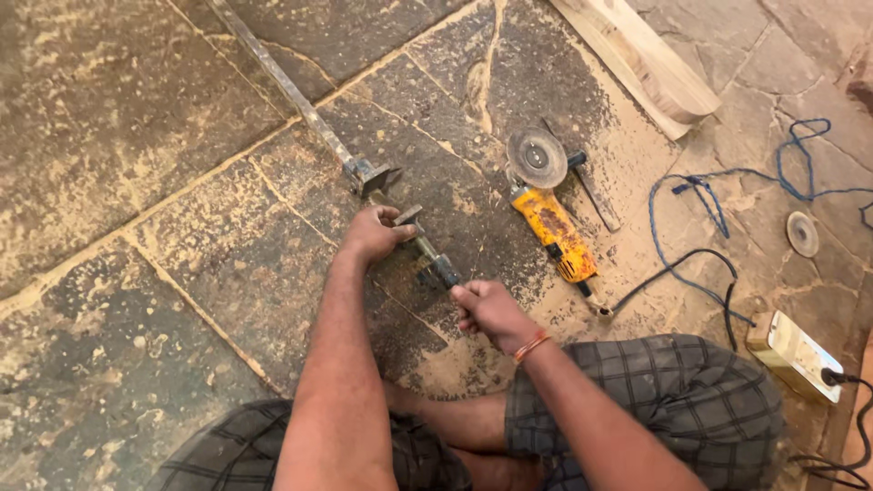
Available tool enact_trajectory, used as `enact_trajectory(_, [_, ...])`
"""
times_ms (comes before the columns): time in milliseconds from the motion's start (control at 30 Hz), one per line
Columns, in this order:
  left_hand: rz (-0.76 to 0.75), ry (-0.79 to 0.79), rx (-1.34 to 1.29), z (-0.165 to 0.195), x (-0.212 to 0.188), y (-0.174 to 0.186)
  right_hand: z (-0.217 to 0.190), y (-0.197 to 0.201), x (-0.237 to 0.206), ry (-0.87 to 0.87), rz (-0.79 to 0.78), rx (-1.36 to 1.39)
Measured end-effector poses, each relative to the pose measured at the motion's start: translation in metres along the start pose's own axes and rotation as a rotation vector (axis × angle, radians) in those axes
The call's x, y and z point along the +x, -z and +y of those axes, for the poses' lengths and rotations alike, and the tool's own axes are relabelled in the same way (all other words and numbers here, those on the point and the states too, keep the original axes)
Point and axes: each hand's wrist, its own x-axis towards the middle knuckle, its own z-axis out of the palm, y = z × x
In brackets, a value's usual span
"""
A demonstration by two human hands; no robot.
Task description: The person secures a curved wooden piece in a floor-mounted clamp and smooths its edges using a yellow angle grinder. They periodically remove the wood to inspect it and reposition it in the clamp before continuing to grind the surface.
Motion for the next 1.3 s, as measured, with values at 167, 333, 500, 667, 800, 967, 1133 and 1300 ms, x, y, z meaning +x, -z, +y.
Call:
enact_trajectory(167, [0.001,-0.038,0.018,0.015,-0.014,0.005,0.001,0.004,0.003,0.297,0.191,-0.434])
enact_trajectory(333, [-0.018,0.099,0.070,0.034,-0.035,0.012,0.005,0.007,0.005,-0.101,-0.172,0.243])
enact_trajectory(500, [-0.033,0.144,-0.007,0.044,-0.045,0.013,0.004,0.006,0.008,0.140,0.156,-0.268])
enact_trajectory(667, [-0.033,0.138,0.040,0.050,-0.050,0.013,0.006,0.009,0.013,-0.098,0.079,0.005])
enact_trajectory(800, [-0.008,0.137,0.034,0.050,-0.051,0.016,0.022,0.010,0.018,0.053,0.227,-0.164])
enact_trajectory(967, [0.211,0.279,-0.294,0.024,-0.044,-0.014,0.041,0.012,0.035,0.065,0.121,0.205])
enact_trajectory(1133, [0.176,0.359,-0.507,-0.021,-0.060,-0.124,0.052,0.018,0.015,0.353,0.464,-0.346])
enact_trajectory(1300, [-0.021,0.392,-0.953,-0.045,-0.108,-0.193,0.035,0.026,-0.020,0.045,0.306,0.228])
